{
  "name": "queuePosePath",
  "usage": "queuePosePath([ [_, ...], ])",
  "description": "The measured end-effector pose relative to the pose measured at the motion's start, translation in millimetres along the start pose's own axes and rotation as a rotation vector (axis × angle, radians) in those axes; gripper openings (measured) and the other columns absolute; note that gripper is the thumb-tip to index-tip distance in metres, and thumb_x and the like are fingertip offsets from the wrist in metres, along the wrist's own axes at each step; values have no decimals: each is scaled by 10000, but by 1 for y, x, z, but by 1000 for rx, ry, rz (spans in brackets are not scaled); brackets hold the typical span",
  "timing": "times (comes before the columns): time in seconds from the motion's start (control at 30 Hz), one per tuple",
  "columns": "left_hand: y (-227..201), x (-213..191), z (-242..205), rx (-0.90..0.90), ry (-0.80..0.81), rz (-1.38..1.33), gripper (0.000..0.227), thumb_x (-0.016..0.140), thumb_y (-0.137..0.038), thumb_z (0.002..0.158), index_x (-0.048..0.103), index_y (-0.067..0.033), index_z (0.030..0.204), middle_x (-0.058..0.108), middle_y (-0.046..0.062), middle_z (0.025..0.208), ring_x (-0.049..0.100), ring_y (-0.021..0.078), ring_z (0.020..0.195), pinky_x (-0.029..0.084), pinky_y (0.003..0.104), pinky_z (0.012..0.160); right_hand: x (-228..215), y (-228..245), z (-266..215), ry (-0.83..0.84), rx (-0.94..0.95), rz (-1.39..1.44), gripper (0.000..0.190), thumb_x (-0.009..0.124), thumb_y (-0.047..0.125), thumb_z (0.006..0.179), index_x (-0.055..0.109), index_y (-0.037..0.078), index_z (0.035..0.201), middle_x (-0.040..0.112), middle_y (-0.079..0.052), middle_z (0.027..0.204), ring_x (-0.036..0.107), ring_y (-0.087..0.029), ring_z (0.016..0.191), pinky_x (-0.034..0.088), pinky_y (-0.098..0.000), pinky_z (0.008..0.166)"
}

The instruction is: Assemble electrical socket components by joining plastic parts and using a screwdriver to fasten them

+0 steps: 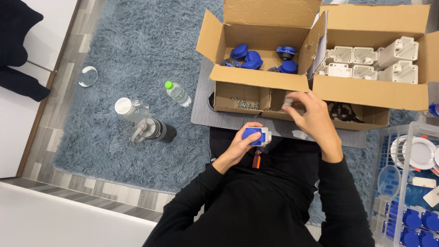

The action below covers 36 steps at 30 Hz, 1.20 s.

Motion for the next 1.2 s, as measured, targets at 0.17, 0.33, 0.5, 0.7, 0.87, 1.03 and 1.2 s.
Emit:
queuePosePath([
  [0.17,-4,2,-1,11,3,3,499,798,-309,1026,624,-64,1424,594,126,1193,737,212,1041,690,400,965,-3,5,-3,-94,-67,4,240,890,142,987,808,213,1201,729,-11,1057,787,-244,998,620,-363,919],
  [0.33,-6,2,-2,16,10,5,506,789,-311,1024,616,-61,1428,586,133,1187,741,220,1042,685,409,971,-16,28,-15,-179,-151,31,159,836,33,1032,827,141,1148,794,-75,1118,792,-301,1059,618,-396,936],
  [0.5,-2,-8,2,58,12,3,522,792,-295,1020,608,-50,1443,592,141,1185,742,207,1018,688,395,953,-27,55,-46,-237,-58,308,257,875,-17,951,823,93,1177,826,-135,1151,798,-307,1060,634,-432,940],
  [0.7,6,-17,8,112,15,83,527,820,-283,991,628,-58,1427,602,119,1155,722,171,1016,688,328,880,30,39,-86,-135,18,572,286,920,33,844,840,78,1115,790,-130,1183,775,-191,877,653,-347,837],
  [0.87,-3,-11,5,133,26,177,530,843,-288,972,649,-80,1419,611,113,1168,686,160,1032,676,316,850,40,26,-96,-162,31,571,254,909,15,863,852,48,1108,743,-115,1083,776,-169,794,662,-319,783],
  [1.03,-11,-5,3,144,30,205,546,865,-293,954,660,-84,1414,617,108,1168,663,150,1024,661,307,827,31,43,-90,-145,9,445,241,919,94,865,868,112,1100,805,-64,1053,777,-169,764,640,-320,740],
  [1.2,-16,-3,3,172,58,283,541,861,-299,949,659,-102,1410,635,100,1168,638,151,1061,627,301,862,22,57,-88,-163,1,407,197,882,61,893,874,124,1080,853,-60,1033,797,-187,794,627,-348,762],
])
Point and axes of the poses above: each hand's wrist, its own z-axis towards the middle knuckle, its own x-axis out of the palm, y = z × x, the point moved 7 cm from there along z, towards the middle knuckle
